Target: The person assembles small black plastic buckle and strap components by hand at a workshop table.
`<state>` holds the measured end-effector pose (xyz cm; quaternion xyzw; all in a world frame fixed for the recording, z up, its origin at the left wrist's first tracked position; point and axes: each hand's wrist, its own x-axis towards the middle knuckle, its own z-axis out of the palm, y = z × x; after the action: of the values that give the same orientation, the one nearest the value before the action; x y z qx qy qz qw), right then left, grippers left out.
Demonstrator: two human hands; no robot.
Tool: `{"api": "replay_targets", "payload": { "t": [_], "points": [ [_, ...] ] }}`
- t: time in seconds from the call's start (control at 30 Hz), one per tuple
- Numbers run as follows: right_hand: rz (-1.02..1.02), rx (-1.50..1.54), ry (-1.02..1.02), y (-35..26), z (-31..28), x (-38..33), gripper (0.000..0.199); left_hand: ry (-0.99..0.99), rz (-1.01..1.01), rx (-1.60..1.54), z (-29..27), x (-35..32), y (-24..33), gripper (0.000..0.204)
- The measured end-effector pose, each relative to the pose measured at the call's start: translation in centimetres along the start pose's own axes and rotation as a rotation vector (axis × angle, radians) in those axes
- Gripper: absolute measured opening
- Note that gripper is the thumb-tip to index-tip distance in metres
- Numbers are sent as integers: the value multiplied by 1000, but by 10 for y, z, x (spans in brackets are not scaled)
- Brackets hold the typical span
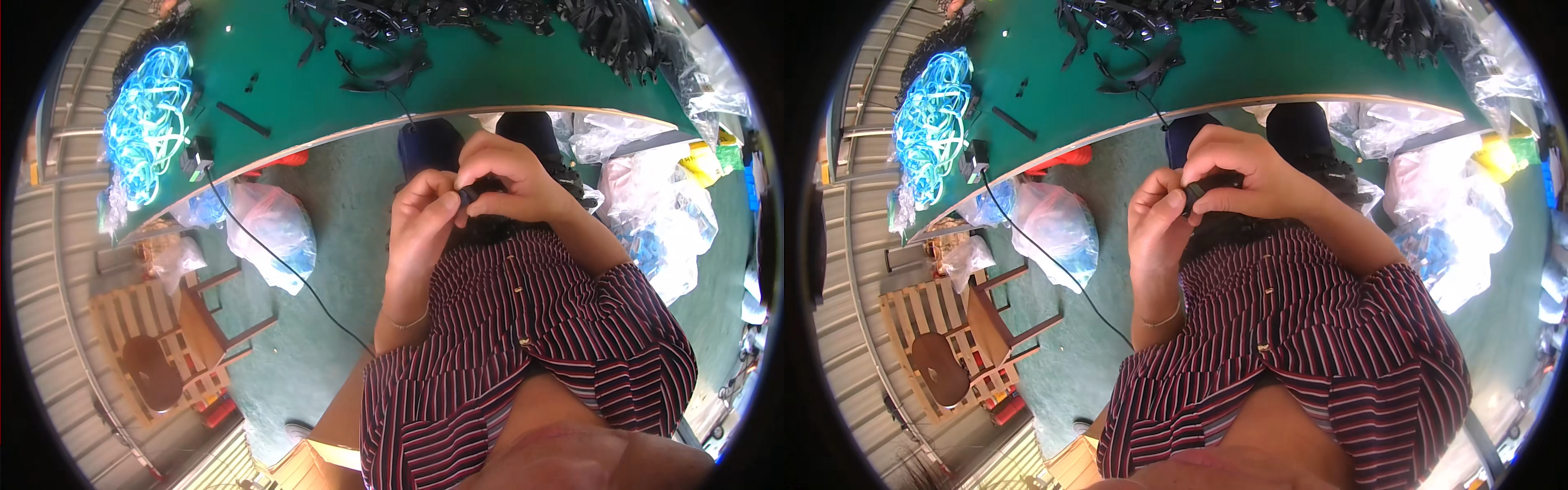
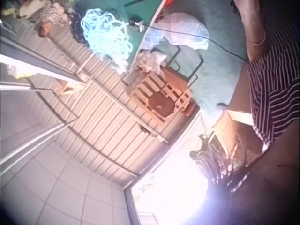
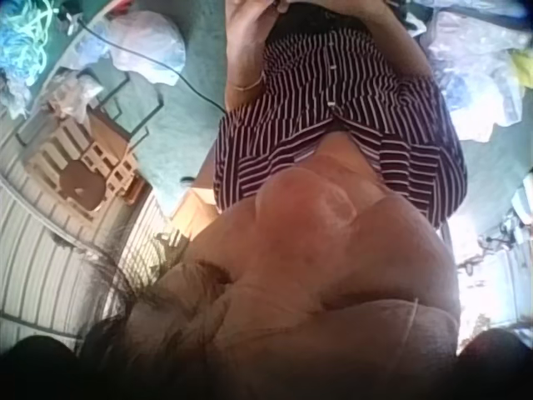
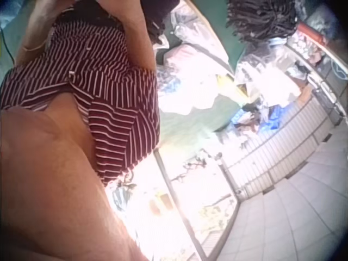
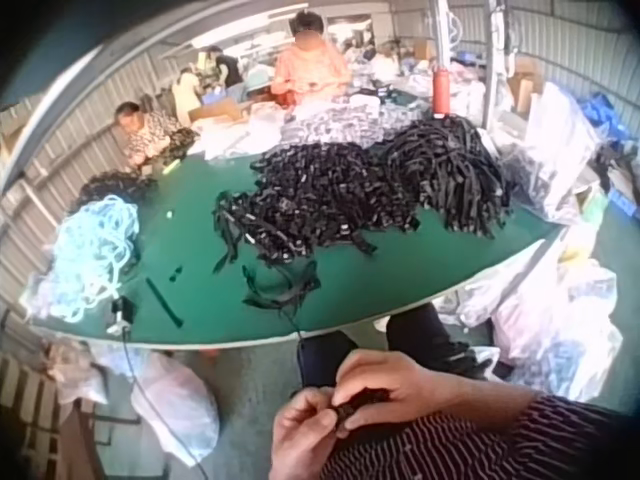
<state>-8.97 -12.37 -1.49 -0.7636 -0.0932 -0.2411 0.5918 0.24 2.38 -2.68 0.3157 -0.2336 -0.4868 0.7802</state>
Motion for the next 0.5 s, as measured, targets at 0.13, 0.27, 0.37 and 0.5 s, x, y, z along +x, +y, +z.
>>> {"api": "replay_targets", "payload": {
  "t": [0.13,0.27,0.37,0.5],
  "points": [
    [-64,-38,-10,3,-6,1,27,-27,17,28,3,-1,2,12],
    [-41,-14,-5,2,-7,-1,28,-17,-25,74,2,2,3,11],
    [-41,-19,-4,2,-7,-1,28,4,-56,39,3,2,5,11],
    [-19,30,26,1,-8,-2,28,0,-73,1,6,4,5,9]
  ]
}}
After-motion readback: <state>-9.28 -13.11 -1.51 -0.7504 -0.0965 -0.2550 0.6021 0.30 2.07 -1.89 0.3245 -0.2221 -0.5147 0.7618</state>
